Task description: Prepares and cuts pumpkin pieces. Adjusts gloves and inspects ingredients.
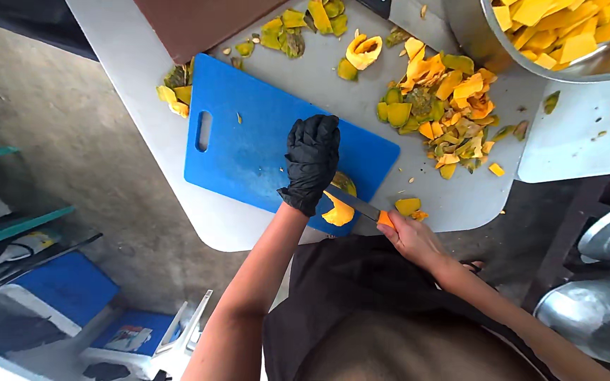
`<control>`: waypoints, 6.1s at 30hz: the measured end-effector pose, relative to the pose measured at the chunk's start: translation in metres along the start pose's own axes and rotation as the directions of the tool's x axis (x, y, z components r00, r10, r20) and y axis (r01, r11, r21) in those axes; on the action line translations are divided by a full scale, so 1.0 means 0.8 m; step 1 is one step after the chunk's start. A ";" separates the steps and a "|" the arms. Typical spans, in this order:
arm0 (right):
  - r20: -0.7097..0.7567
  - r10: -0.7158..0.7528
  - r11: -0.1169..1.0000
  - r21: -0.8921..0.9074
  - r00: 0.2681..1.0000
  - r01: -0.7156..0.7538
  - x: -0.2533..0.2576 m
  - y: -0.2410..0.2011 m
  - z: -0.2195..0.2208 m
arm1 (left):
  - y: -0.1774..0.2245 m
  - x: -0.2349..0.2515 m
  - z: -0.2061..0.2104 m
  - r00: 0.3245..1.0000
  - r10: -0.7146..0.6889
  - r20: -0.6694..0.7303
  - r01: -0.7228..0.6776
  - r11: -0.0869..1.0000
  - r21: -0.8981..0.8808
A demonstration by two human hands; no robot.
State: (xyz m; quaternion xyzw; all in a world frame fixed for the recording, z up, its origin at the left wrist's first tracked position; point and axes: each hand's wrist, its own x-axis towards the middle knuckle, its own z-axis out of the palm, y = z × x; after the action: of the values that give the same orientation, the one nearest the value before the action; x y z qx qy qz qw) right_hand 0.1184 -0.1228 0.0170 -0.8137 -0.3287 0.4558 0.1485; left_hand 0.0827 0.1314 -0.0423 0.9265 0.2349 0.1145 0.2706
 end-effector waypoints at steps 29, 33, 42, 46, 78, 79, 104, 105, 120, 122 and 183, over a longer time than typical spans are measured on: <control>0.273 0.122 0.955 0.230 0.954 -0.188 0.024 0.000 -0.020 | 0.001 0.044 0.014 0.980 0.192 0.054 -0.187 0.979 -0.078; 0.285 0.165 0.951 0.208 0.944 -0.229 0.025 -0.008 -0.017 | -0.002 0.039 0.031 0.967 0.254 0.015 -0.254 0.967 -0.027; 0.282 0.260 0.947 0.114 0.923 -0.302 0.034 -0.024 -0.012 | -0.017 0.033 0.036 0.946 0.308 -0.103 -0.310 0.951 -0.005; 0.285 0.290 0.940 0.094 0.914 -0.328 0.048 -0.024 -0.009 | -0.026 0.033 0.045 0.948 0.308 -0.075 -0.306 0.951 0.042; 0.173 0.295 0.771 0.537 0.940 -0.341 0.024 0.029 0.004 | 0.063 -0.136 -0.023 0.749 -0.641 0.168 0.662 0.722 -0.201; 0.140 0.286 0.781 0.539 0.948 -0.315 0.025 0.032 0.003 | 0.072 -0.146 -0.012 0.712 -0.672 0.202 0.702 0.686 -0.192; 0.041 -0.220 0.975 -0.023 0.975 0.221 -0.009 0.034 -0.043 | 0.078 -0.178 -0.024 0.628 -0.391 0.673 0.685 -0.134 -0.717; 0.045 -0.183 0.982 -0.031 0.982 0.185 -0.004 0.030 -0.042 | 0.074 -0.177 -0.023 0.619 -0.379 0.688 0.698 -0.136 -0.703; 0.065 -0.200 0.971 0.150 0.978 0.188 0.011 0.039 -0.050 | 0.034 -0.171 -0.026 0.668 -0.304 0.680 0.715 0.007 -0.699; 0.072 -0.207 0.978 0.040 0.976 0.204 0.008 0.034 -0.045 | 0.030 -0.168 -0.022 0.660 -0.306 0.686 0.722 0.005 -0.692; 0.016 0.234 0.972 0.021 0.972 -0.235 0.033 -0.034 -0.018 | 0.089 -0.124 -0.013 0.540 -0.453 0.710 0.820 0.474 -0.322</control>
State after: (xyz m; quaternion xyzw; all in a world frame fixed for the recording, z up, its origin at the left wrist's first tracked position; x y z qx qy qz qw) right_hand 0.1291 -0.0840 0.0228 -0.8422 -0.2261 0.4791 0.1006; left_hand 0.0198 0.0338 -0.0028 0.6028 0.4407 -0.1915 0.6369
